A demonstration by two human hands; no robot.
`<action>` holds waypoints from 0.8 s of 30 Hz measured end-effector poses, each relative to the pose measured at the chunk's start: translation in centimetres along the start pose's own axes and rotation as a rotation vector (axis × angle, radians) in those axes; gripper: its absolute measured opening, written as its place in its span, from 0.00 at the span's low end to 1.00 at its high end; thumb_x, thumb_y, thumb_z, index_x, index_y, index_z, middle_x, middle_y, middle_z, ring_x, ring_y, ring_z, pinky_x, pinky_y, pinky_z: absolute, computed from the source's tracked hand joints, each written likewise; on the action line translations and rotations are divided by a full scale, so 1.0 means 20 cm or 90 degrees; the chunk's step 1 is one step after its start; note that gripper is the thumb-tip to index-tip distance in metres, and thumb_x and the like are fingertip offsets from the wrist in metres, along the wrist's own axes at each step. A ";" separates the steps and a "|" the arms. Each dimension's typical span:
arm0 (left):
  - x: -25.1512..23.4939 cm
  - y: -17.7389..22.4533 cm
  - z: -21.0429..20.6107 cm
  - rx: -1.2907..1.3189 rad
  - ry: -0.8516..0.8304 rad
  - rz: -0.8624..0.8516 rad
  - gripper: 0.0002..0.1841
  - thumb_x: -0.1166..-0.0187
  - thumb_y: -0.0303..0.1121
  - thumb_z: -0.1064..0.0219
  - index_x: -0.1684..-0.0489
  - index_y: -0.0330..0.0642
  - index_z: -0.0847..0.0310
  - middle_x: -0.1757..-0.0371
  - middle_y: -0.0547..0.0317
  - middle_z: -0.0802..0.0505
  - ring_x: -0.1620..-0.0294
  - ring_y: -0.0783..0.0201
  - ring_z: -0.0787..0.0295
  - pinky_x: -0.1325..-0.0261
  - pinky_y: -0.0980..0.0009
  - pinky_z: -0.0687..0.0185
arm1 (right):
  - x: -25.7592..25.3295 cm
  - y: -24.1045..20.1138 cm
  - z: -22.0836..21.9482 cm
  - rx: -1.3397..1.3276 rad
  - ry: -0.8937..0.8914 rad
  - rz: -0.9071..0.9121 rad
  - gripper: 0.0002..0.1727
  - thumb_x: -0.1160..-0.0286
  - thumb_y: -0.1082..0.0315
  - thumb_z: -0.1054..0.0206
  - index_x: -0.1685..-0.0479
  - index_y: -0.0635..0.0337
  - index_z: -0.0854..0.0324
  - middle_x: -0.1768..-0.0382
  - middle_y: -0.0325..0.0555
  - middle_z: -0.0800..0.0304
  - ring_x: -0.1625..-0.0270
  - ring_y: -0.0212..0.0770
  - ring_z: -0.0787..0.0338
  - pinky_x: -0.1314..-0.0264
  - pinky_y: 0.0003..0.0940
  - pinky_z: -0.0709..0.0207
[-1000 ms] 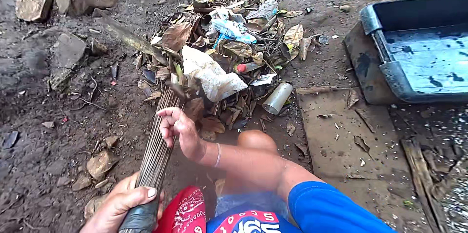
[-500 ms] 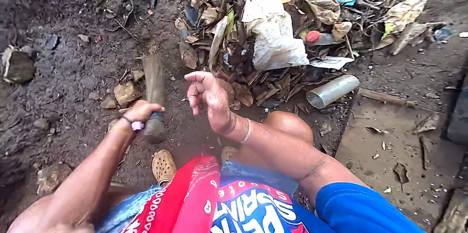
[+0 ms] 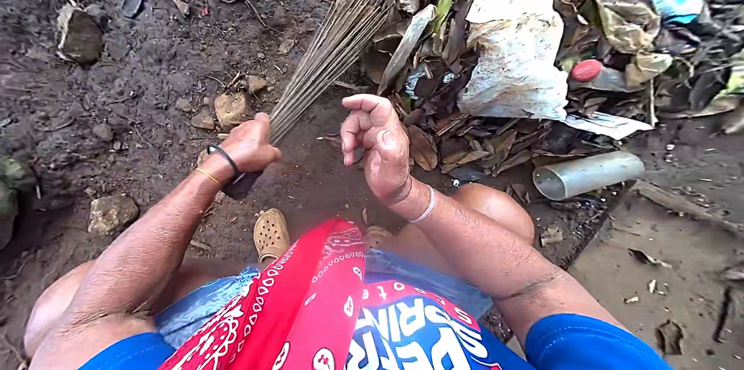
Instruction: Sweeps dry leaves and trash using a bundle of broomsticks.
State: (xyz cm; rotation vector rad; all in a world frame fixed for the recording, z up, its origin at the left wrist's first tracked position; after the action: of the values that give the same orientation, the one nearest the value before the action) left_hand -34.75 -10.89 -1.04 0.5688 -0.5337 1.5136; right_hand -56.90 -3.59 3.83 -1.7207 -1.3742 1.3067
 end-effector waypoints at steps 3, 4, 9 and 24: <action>-0.04 -0.29 0.11 0.003 0.054 0.105 0.31 0.31 0.35 0.21 0.35 0.25 0.31 0.51 0.24 0.13 0.45 0.27 0.13 0.45 0.27 0.22 | 0.00 0.01 0.00 -0.012 -0.003 0.004 0.32 0.14 0.48 0.62 0.29 0.67 0.34 0.73 0.34 0.22 0.79 0.26 0.24 0.79 0.20 0.27; -0.08 -0.36 0.13 0.034 0.063 0.144 0.32 0.30 0.36 0.22 0.34 0.23 0.32 0.48 0.22 0.13 0.42 0.26 0.14 0.42 0.27 0.23 | 0.00 0.01 -0.01 -0.017 -0.006 0.006 0.33 0.14 0.45 0.61 0.29 0.66 0.34 0.73 0.32 0.21 0.79 0.25 0.24 0.79 0.19 0.27; -0.39 -0.36 0.06 0.300 0.097 0.227 0.27 0.32 0.34 0.22 0.39 0.23 0.21 0.44 0.30 0.12 0.44 0.39 0.13 0.38 0.38 0.21 | -0.01 0.02 -0.03 -0.034 -0.003 0.015 0.32 0.13 0.42 0.59 0.31 0.61 0.32 0.72 0.26 0.20 0.77 0.21 0.22 0.76 0.17 0.26; -0.18 -0.33 0.19 -0.049 0.083 0.057 0.34 0.32 0.36 0.21 0.29 0.28 0.30 0.49 0.25 0.11 0.43 0.27 0.13 0.42 0.26 0.23 | -0.02 0.04 -0.01 -0.016 0.001 0.013 0.35 0.13 0.38 0.61 0.31 0.62 0.32 0.73 0.27 0.20 0.77 0.22 0.22 0.76 0.18 0.25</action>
State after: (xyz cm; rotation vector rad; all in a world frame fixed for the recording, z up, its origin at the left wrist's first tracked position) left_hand -27.97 -16.05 -0.54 0.3878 -0.5194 1.5950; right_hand -56.42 -4.11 3.25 -1.7568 -1.3810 1.3037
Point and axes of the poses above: each hand's wrist, its own x-axis away from the middle knuckle, its own z-axis out of the back of the hand, y = z × x, the point moved 9 cm from there along -x, towards the middle knuckle
